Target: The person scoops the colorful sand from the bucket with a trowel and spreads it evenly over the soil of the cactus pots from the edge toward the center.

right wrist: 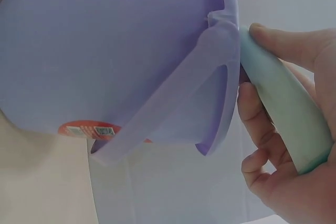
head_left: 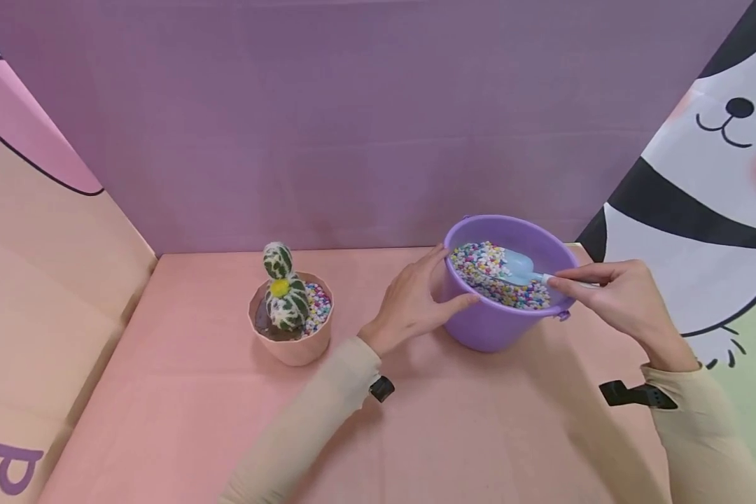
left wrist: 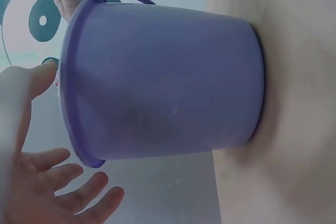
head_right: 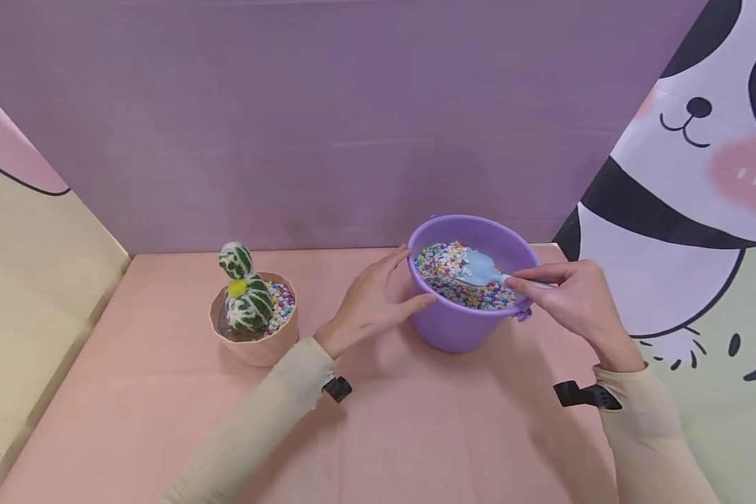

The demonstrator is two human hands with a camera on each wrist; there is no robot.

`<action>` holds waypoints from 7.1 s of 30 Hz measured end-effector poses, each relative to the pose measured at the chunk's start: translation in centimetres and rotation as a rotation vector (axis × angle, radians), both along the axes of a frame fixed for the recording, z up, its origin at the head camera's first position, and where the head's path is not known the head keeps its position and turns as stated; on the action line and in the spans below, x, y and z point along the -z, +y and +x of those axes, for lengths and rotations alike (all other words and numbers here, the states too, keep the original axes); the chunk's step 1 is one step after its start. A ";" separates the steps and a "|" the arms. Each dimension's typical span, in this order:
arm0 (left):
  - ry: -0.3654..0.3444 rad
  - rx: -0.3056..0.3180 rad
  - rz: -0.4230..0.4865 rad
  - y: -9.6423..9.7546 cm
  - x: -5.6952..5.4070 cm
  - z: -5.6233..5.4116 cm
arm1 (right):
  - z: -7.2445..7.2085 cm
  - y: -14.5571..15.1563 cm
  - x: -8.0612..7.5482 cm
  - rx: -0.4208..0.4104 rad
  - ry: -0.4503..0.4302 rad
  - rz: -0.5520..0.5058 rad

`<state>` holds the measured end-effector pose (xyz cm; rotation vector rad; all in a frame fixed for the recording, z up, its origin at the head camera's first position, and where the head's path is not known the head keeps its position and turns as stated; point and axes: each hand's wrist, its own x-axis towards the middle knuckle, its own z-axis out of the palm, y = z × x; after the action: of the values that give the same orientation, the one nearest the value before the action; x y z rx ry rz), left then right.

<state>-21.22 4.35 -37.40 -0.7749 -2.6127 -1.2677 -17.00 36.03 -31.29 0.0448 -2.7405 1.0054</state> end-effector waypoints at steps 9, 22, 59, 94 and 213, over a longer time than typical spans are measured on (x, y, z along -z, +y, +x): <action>0.032 0.012 -0.060 -0.9 -0.8 0.5 | 0.1 -0.7 -0.6 -0.012 0.008 -0.008; -0.051 -0.075 -0.076 -3.8 -0.9 1.6 | 0.3 -2.8 -1.2 -0.069 0.007 -0.024; 0.059 -0.081 0.186 -11.9 -4.5 6.3 | 0.3 -8.8 -1.0 -0.181 0.052 -0.102; 0.215 -0.250 0.233 -21.2 -4.1 7.9 | -0.9 -14.6 -0.3 -0.312 0.020 -0.104; -0.133 -0.097 -0.160 -28.0 2.3 4.7 | -3.3 -23.4 -1.9 -0.581 -0.021 0.260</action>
<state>-16.49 -23.69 -39.70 -0.5969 -2.8476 -1.1312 -20.31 12.66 -29.43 0.9177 -2.9185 0.7489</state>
